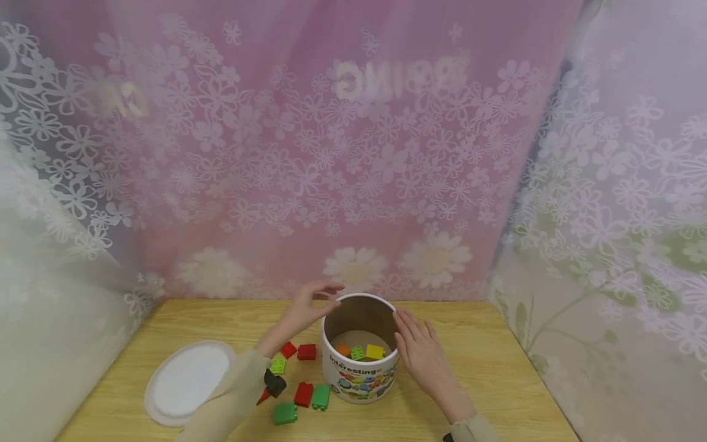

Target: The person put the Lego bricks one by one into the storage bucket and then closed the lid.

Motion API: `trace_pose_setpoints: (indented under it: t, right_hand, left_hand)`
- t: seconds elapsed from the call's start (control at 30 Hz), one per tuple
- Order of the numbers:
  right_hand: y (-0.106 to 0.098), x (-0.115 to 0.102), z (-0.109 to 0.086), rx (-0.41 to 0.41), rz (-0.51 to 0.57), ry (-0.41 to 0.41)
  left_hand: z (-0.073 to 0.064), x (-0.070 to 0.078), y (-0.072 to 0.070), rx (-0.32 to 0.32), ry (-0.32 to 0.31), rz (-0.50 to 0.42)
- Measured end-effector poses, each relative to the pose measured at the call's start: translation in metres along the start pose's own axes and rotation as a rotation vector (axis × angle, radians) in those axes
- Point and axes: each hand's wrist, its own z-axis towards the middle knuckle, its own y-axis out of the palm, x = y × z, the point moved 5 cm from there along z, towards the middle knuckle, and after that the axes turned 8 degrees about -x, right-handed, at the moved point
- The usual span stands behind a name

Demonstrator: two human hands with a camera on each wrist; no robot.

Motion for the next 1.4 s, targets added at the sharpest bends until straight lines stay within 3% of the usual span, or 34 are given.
trace_pose_setpoints:
  t: [0.23,0.53,0.77,1.17,1.4]
  right_hand:
    - [0.0,0.001,-0.001,0.001,-0.002,0.0]
    - [0.0,0.003,-0.001,0.01,-0.006,0.0]
    - [0.0,0.002,-0.001,0.026,-0.007,-0.015]
    - [0.002,0.002,0.0,0.027,-0.002,-0.013]
    - [0.002,0.0,0.0,0.03,0.006,-0.024]
  left_hand:
    - [-0.02,-0.014,-0.017,0.089,-0.054,0.019]
    - [-0.046,-0.041,-0.03,0.11,-0.136,-0.004]
    - [-0.07,-0.062,-0.035,0.136,-0.227,0.028]
    - [-0.1,-0.099,-0.032,0.072,-0.338,0.027]
    - [-0.108,-0.11,-0.03,0.013,-0.418,0.109]
